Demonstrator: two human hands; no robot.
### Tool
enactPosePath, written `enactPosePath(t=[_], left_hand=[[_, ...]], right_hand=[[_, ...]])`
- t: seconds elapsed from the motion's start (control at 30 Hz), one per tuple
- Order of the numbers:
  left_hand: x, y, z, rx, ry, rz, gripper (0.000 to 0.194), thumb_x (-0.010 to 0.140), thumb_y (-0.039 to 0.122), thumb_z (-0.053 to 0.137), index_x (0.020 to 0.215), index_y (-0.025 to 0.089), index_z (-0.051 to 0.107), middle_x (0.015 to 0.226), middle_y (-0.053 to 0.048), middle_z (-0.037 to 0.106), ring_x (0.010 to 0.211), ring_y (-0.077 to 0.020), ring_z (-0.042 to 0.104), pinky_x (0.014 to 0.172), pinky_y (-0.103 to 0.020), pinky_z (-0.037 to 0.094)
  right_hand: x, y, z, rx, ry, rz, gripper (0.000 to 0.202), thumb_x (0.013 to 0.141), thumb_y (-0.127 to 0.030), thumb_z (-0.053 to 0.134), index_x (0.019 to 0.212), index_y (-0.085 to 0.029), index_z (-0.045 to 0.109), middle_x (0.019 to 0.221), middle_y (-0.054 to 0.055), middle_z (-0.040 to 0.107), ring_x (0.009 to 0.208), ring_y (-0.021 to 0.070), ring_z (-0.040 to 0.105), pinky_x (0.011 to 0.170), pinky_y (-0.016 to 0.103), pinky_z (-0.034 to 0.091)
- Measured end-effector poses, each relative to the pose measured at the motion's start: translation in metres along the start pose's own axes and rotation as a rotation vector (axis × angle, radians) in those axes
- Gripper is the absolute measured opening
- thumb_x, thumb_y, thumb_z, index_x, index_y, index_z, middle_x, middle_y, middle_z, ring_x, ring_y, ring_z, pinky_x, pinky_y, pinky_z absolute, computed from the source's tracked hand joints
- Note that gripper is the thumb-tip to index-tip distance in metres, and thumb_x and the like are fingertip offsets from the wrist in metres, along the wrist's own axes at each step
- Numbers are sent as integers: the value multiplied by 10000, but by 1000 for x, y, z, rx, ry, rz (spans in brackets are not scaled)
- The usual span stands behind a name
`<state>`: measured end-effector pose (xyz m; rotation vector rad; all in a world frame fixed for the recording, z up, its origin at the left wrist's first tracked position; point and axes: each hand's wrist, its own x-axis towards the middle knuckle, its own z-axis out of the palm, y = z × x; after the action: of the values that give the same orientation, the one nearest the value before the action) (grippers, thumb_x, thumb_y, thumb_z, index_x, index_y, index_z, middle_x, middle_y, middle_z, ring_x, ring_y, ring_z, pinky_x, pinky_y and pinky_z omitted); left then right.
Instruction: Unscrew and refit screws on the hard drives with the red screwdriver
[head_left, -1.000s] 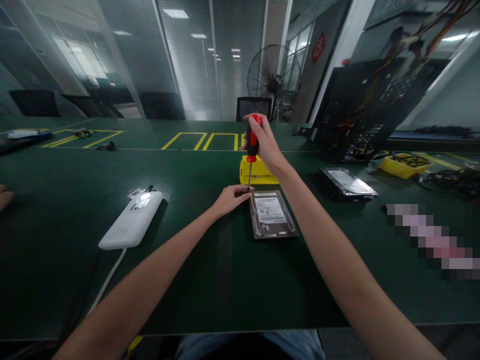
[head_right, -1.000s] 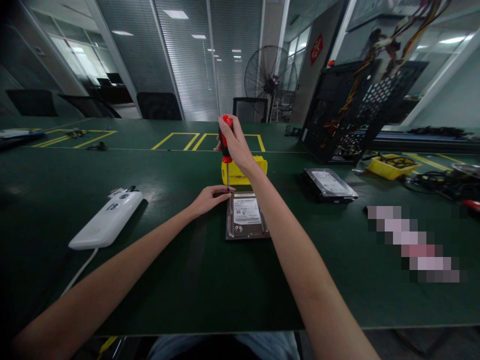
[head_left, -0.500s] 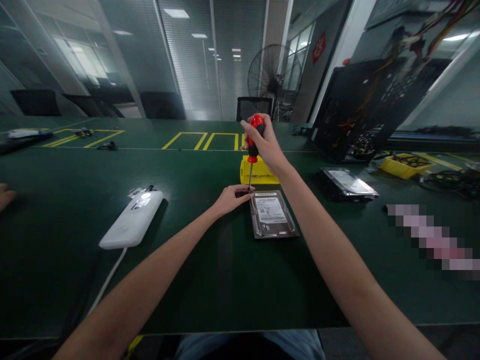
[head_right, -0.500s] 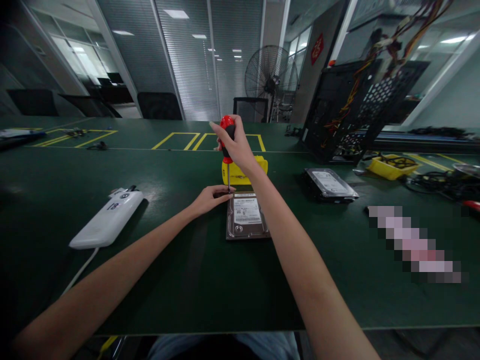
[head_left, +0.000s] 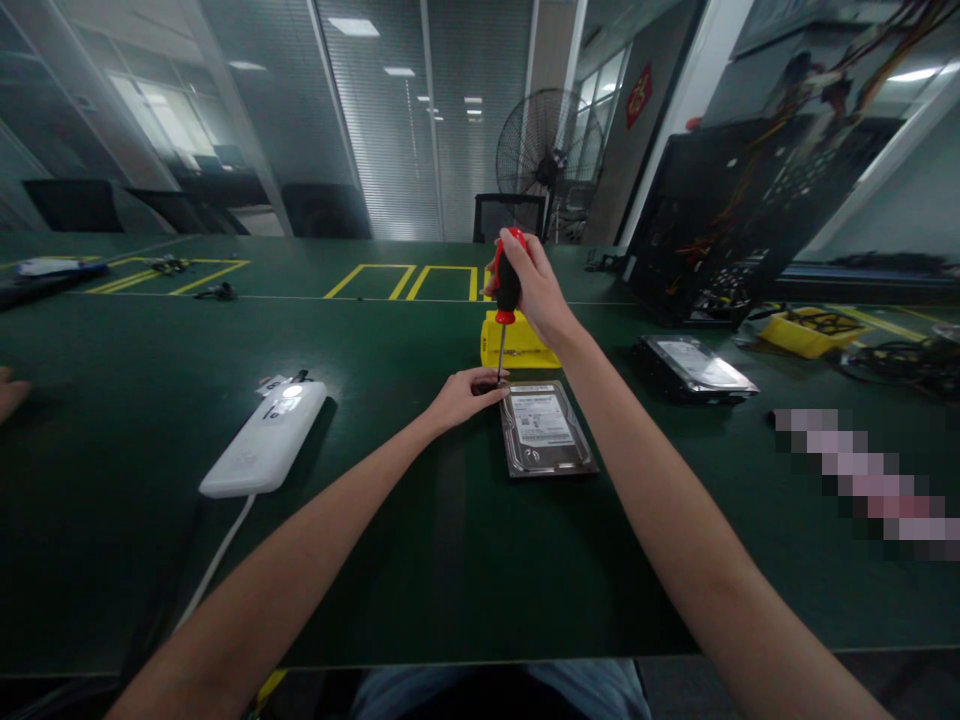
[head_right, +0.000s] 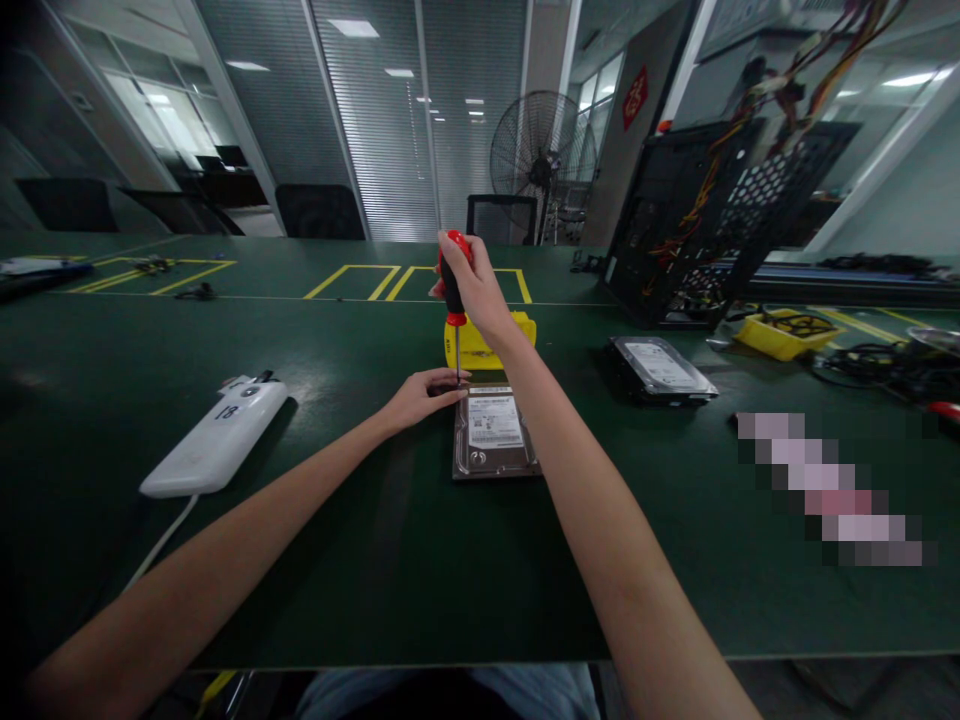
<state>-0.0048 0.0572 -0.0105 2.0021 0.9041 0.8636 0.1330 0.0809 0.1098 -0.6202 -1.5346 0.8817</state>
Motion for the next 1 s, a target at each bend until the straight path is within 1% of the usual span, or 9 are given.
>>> enactPosePath(t=[0.1, 0.2, 0.37, 0.5, 0.63, 0.73, 0.83, 0.9, 1.0], left_hand=[[0, -1, 0, -12, -1, -5, 455, 775, 391, 595, 1161, 153, 563, 1119, -97, 634, 1017, -198, 595, 908, -359, 447], [0, -1, 0, -19, -5, -2, 456, 773, 388, 597, 1158, 147, 565, 1119, -101, 633, 1014, -196, 597, 910, -356, 446], [1, 0, 1, -28, -9, -6, 453, 776, 382, 594, 1158, 140, 564, 1118, -106, 634, 1018, -201, 596, 912, -361, 446], [1, -1, 1, -18, -14, -3, 428, 783, 367, 587, 1150, 146, 570, 1103, -97, 642, 1002, -197, 603, 901, -363, 451], [1, -2, 1, 4, -4, -1, 433, 780, 375, 589, 1149, 149, 572, 1108, -93, 639, 993, -190, 602, 893, -356, 452], [1, -2, 1, -13, -4, 8, 438, 778, 383, 591, 1149, 151, 573, 1108, -95, 638, 1000, -192, 596, 891, -357, 453], [1, -3, 1, -30, -4, 14, 442, 777, 386, 592, 1146, 144, 574, 1112, -99, 634, 1001, -193, 594, 898, -358, 449], [2, -3, 1, -32, -9, 14, 441, 780, 385, 587, 1150, 147, 569, 1122, -97, 629, 1001, -193, 594, 898, -362, 448], [1, -3, 0, -26, -14, -1, 447, 780, 393, 585, 1158, 157, 561, 1124, -92, 628, 1009, -199, 590, 900, -374, 444]], right_hand=[[1, 2, 0, -7, 29, -8, 466, 777, -608, 493, 1056, -260, 359, 855, 3, 523, 616, 93, 542, 602, 259, 487], [1, 4, 1, 0, 31, -5, 495, 759, -595, 529, 1050, -254, 321, 788, -19, 518, 574, 89, 527, 602, 265, 487], [-1, 2, 3, 21, 24, -19, 469, 757, -592, 534, 1014, -255, 332, 716, -35, 496, 537, 87, 494, 589, 274, 483], [0, 0, 3, -15, 29, 21, 462, 775, -648, 448, 1005, -255, 374, 726, -17, 491, 542, 87, 487, 593, 277, 480], [5, 5, -1, -1, 11, 46, 482, 785, -677, 383, 1020, -257, 398, 759, 1, 485, 609, 110, 528, 615, 296, 482], [8, 12, -4, 17, -3, 27, 468, 776, -638, 454, 1040, -258, 386, 785, 0, 487, 609, 108, 526, 609, 295, 490], [5, 13, -4, -3, -10, -12, 471, 746, -578, 552, 1044, -257, 381, 834, -1, 495, 618, 100, 532, 635, 291, 507], [1, 8, -3, -40, 17, -32, 461, 745, -570, 555, 1041, -257, 390, 878, 9, 501, 658, 106, 550, 649, 289, 513], [0, -1, -5, -73, 109, -49, 473, 742, -592, 542, 1047, -261, 397, 904, 21, 507, 690, 115, 564, 618, 272, 513]])
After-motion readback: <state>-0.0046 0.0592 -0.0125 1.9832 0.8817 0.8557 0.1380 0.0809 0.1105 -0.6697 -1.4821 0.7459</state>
